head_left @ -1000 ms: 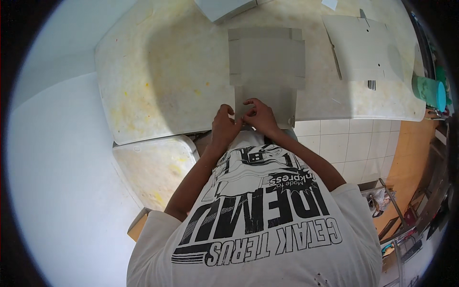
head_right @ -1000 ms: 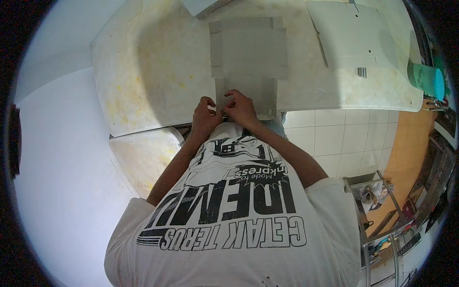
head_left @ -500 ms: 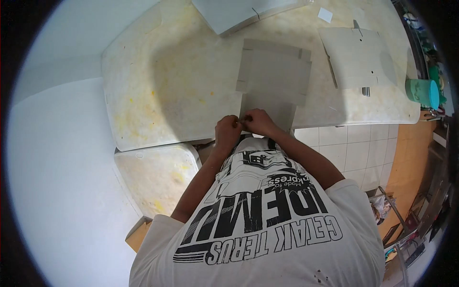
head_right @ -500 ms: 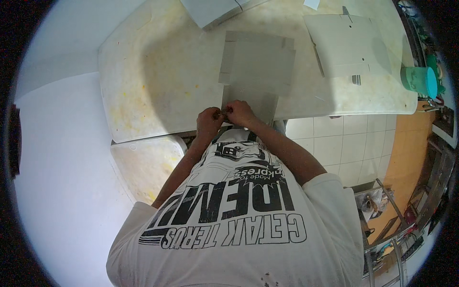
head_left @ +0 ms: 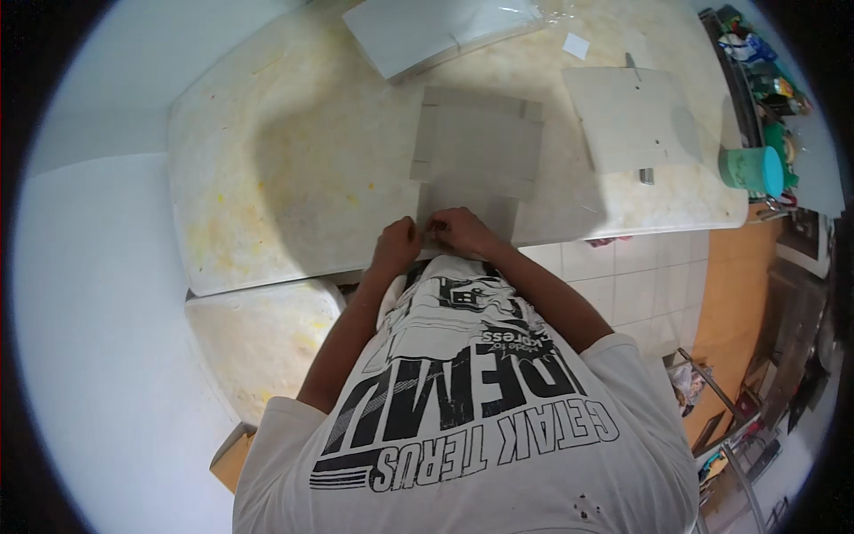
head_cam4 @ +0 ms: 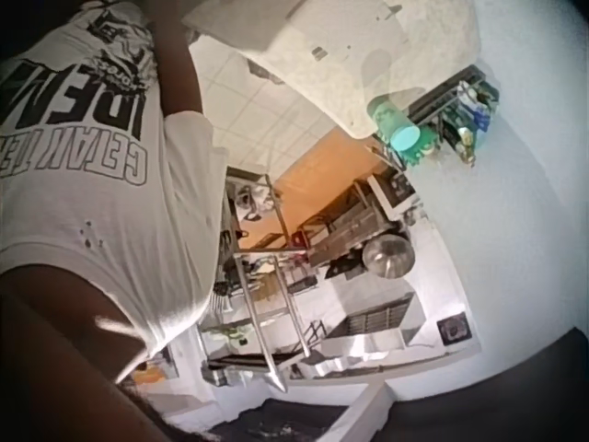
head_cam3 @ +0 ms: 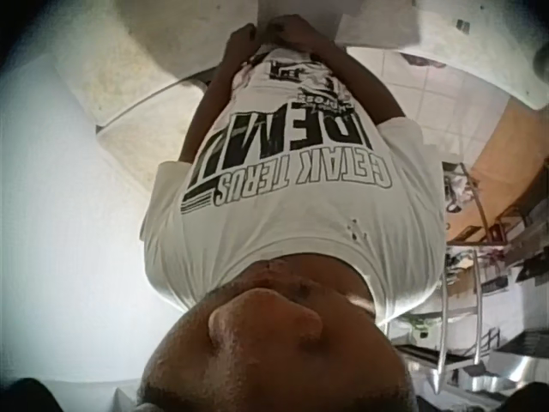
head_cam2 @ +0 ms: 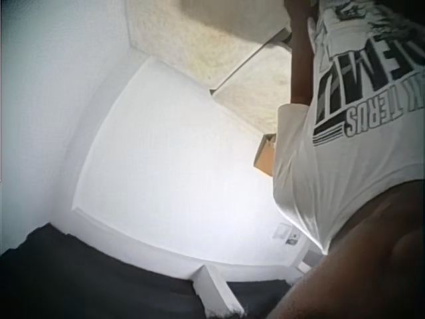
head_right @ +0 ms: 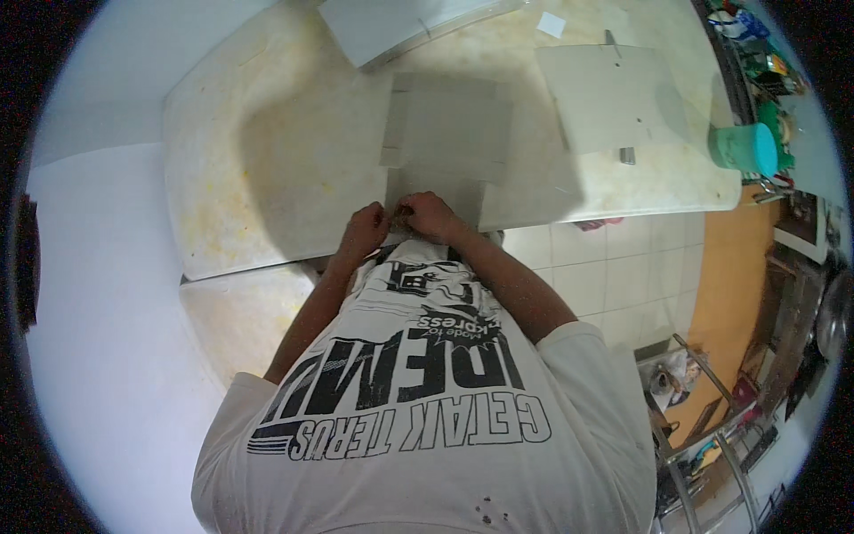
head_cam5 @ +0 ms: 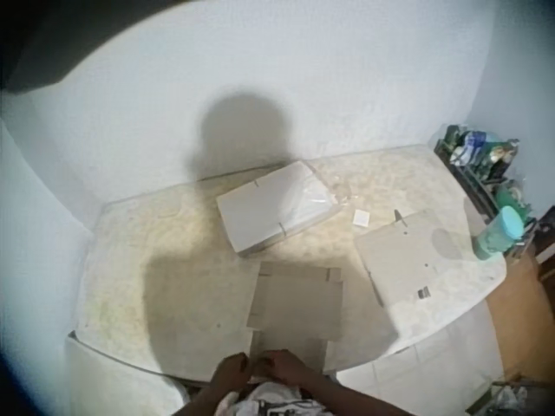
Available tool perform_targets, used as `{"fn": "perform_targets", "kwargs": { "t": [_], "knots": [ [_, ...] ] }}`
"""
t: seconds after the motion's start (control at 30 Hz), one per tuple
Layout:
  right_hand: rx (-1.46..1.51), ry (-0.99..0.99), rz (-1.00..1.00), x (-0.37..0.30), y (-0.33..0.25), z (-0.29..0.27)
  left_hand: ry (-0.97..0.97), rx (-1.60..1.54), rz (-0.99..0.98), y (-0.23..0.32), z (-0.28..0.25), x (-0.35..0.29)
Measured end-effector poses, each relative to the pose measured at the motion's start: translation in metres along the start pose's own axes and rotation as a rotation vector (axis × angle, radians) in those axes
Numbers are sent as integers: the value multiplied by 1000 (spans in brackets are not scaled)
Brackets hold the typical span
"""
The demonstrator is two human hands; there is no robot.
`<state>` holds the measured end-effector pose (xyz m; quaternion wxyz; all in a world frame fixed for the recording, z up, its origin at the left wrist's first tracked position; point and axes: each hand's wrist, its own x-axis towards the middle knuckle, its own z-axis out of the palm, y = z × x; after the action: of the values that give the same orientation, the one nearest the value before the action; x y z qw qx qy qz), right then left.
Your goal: The person assembles cardboard boxes by hand on a counter, folding the side flaps and tucking them into the main body to form a rectangular box and then setting the completed box aside.
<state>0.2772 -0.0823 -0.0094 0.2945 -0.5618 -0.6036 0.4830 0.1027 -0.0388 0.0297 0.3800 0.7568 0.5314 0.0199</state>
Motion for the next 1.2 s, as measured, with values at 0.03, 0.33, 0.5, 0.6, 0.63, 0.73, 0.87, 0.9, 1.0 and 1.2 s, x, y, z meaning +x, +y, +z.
{"fn": "perform_targets", "kwargs": {
  "t": [0.03,0.33,0.5,0.6,0.63,0.73,0.87,0.9,1.0,1.2],
  "knots": [
    [73,79,97,-6,-9,-15,-37,56,26,-1,-4,3],
    [41,192,705,-101,-9,-57,-52,137,117,-7,7,11],
    [-71,186,652,-101,-8,-54,-7,93,105,-5,9,10],
    [-254,137,667,-95,-23,-51,11,63,61,-13,11,6],
    [-249,115,670,-95,-23,-47,11,60,61,-11,8,6],
    [-216,128,673,-98,-24,-44,-41,136,-23,-6,0,8],
    [-102,205,643,-105,-14,-36,-36,145,21,-5,-5,5],
    [-100,202,644,-107,-9,-32,-25,141,0,-6,-5,4],
    [-12,293,499,-114,0,-29,-99,108,-88,-3,-8,-2],
    [-196,303,543,-96,-14,-36,460,320,219,32,-11,-15]
  ]
}}
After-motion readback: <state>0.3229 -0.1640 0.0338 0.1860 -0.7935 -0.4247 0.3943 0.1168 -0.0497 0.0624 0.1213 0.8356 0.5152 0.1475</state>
